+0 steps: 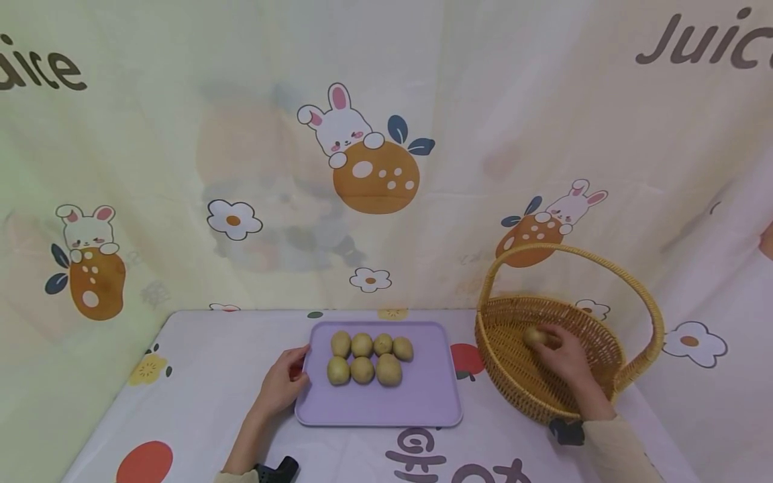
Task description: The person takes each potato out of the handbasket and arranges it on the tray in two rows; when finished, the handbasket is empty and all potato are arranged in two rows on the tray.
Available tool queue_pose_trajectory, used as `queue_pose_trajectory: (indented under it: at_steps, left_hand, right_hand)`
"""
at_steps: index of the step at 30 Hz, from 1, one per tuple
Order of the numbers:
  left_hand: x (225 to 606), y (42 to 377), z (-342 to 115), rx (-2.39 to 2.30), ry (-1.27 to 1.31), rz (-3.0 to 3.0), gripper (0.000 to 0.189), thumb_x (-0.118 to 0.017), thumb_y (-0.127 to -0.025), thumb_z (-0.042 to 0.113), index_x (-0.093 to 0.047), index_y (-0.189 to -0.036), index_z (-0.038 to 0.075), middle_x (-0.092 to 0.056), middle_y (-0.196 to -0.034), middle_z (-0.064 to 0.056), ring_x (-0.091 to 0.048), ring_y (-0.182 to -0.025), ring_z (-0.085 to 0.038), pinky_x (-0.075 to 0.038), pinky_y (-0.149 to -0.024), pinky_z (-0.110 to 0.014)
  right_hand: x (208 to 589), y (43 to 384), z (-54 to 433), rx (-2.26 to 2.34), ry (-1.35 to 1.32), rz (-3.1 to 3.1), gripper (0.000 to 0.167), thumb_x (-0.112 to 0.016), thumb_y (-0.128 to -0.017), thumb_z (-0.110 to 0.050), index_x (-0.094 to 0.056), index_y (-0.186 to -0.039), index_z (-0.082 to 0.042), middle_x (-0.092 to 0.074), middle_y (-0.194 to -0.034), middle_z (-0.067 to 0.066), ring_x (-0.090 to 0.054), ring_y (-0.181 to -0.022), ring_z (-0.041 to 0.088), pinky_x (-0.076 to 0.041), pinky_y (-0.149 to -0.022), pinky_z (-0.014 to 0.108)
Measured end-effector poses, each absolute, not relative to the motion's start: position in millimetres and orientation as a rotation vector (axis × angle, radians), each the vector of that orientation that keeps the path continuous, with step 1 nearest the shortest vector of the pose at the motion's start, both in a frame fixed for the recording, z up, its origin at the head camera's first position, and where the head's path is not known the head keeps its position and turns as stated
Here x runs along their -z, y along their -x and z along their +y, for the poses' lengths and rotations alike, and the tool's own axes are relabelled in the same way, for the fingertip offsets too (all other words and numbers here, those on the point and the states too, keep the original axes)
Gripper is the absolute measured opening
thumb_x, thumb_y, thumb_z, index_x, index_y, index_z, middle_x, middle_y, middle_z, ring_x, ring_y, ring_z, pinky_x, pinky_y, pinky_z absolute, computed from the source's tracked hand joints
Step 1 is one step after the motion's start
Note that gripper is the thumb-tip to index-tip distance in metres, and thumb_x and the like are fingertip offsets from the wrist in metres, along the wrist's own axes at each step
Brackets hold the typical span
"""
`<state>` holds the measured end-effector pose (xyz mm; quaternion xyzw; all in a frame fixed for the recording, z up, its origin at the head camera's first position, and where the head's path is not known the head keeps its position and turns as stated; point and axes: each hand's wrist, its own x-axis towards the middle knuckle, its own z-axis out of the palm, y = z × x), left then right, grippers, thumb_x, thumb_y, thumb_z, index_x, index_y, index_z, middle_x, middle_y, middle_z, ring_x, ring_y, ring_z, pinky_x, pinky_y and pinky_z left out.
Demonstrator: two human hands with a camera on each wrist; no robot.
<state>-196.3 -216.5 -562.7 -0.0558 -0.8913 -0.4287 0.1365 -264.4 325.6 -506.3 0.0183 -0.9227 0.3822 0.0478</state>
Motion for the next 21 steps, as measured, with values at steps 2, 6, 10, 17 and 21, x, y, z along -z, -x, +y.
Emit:
queue_pose_trajectory:
  at_steps: [2,6,10,17,21]
  left_hand:
    - [562.8,196.2,-216.3,1.249,0.148,-2.584,0.056,-0.064,-0.077,0.0,-0.058,-0.133,-0.003,-0.061,-0.118,-0.013,-0.061,-0.091,-0.019,-0.049,-0.077,-0.026]
    - [564.1,196.3,-217.1,1.232,0.165,-2.58,0.056,-0.064,-0.077,-0.001,-0.059,-0.133,-0.003,-0.061,-0.117,-0.014,-0.061,-0.089,-0.018,-0.049,-0.076,-0.026]
    - [565.1,196.3,-217.4,1.225,0.18,-2.57,0.056,-0.064,-0.076,-0.001,-0.059,-0.132,-0.004,-0.062,-0.116,-0.014,-0.061,-0.088,-0.018,-0.049,-0.075,-0.026]
    - [564.7,197.3,-216.5,1.234,0.154,-2.585,0.056,-0.063,-0.077,0.0,-0.058,-0.133,-0.002,-0.061,-0.117,-0.014,-0.061,-0.091,-0.019,-0.049,-0.077,-0.027]
    - [564.1,197.0,-216.7,1.233,0.167,-2.581,0.056,-0.064,-0.077,0.0,-0.059,-0.133,-0.003,-0.061,-0.117,-0.014,-0.061,-0.091,-0.019,-0.049,-0.077,-0.027]
  right_hand:
    - [506.6,264.6,325.1,-1.182,-0.043,-2.783,0.042,-0.058,-0.097,-0.013,-0.051,-0.13,0.012,-0.046,-0.132,0.038,-0.049,-0.114,0.052,-0.049,-0.07,0.032]
    - [507.9,265.0,324.9,-1.176,0.019,-2.739,0.036,-0.062,-0.094,-0.011,-0.058,-0.121,0.013,-0.054,-0.124,0.036,-0.055,-0.103,0.04,-0.049,-0.06,0.025]
    - [509.1,265.6,326.5,-1.213,0.047,-2.75,0.038,-0.066,-0.091,-0.008,-0.058,-0.122,0.013,-0.057,-0.121,0.035,-0.058,-0.097,0.031,-0.051,-0.061,0.026]
    - [509.1,266.6,327.0,-1.263,-0.017,-2.818,0.045,-0.064,-0.091,-0.004,-0.051,-0.13,0.015,-0.054,-0.123,0.038,-0.055,-0.107,0.044,-0.053,-0.066,0.026]
    - [509.0,266.8,325.9,-1.25,-0.026,-2.841,0.045,-0.063,-0.092,-0.005,-0.051,-0.13,0.016,-0.053,-0.123,0.04,-0.053,-0.111,0.05,-0.053,-0.067,0.027]
